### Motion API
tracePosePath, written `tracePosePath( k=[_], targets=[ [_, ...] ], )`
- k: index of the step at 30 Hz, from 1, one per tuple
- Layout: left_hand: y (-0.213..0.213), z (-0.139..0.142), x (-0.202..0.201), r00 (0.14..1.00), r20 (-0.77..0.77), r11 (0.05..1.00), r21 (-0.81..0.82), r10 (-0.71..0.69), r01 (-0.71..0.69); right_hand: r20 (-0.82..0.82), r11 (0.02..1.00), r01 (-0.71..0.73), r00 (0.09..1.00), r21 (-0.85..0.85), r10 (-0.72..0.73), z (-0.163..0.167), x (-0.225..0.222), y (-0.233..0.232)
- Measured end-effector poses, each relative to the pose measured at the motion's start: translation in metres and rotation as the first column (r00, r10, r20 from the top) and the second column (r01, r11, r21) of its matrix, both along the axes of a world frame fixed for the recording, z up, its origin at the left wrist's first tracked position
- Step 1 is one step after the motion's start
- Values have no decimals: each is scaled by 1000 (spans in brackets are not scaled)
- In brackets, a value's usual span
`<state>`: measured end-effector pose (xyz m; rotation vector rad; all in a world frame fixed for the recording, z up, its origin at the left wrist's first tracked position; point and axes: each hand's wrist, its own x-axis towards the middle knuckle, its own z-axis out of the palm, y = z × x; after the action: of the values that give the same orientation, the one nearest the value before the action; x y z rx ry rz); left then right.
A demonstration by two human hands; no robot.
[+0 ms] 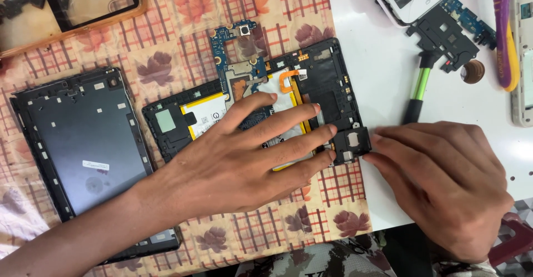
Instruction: The person disassembles a smartphone by removing screws and detaching internal components. They use a screwdriver to loosen screws and carefully lift the motherboard and other parts from the phone chassis.
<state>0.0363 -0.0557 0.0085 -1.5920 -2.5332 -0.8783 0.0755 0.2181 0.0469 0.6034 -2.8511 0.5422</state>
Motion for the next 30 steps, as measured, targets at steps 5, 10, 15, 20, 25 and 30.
tracePosePath(
  k=[5, 10, 15, 20, 25, 30],
  targets=[
    [21, -31, 11, 999, -26, 1000, -20, 22, -23, 5, 1000, -11, 1000, 19, 11, -35, 11, 7],
    [0, -30, -4, 999, -26, 999, -25, 28, -29, 5, 1000, -19, 1000, 6, 19, -35, -4, -3],
    [0, -16, -22, 999, -27, 999, -27, 31, -32, -19, 997, -80, 997, 7, 80, -19, -24, -5],
    [-1, -21, -29, 1000, -12, 1000, -18, 21, -21, 0, 997, -73, 997, 11, 73, -19, -35, -10],
    [-1, -19, -40, 999, -20, 998, -46, 50, -51, -26, 997, -75, 997, 36, 76, -19, -42, -6],
    [2, -15, -45, 995, 12, 993, -67, 102, -101, -13, 995, -82, 997, 54, 83, -13, -51, -6]
  ],
)
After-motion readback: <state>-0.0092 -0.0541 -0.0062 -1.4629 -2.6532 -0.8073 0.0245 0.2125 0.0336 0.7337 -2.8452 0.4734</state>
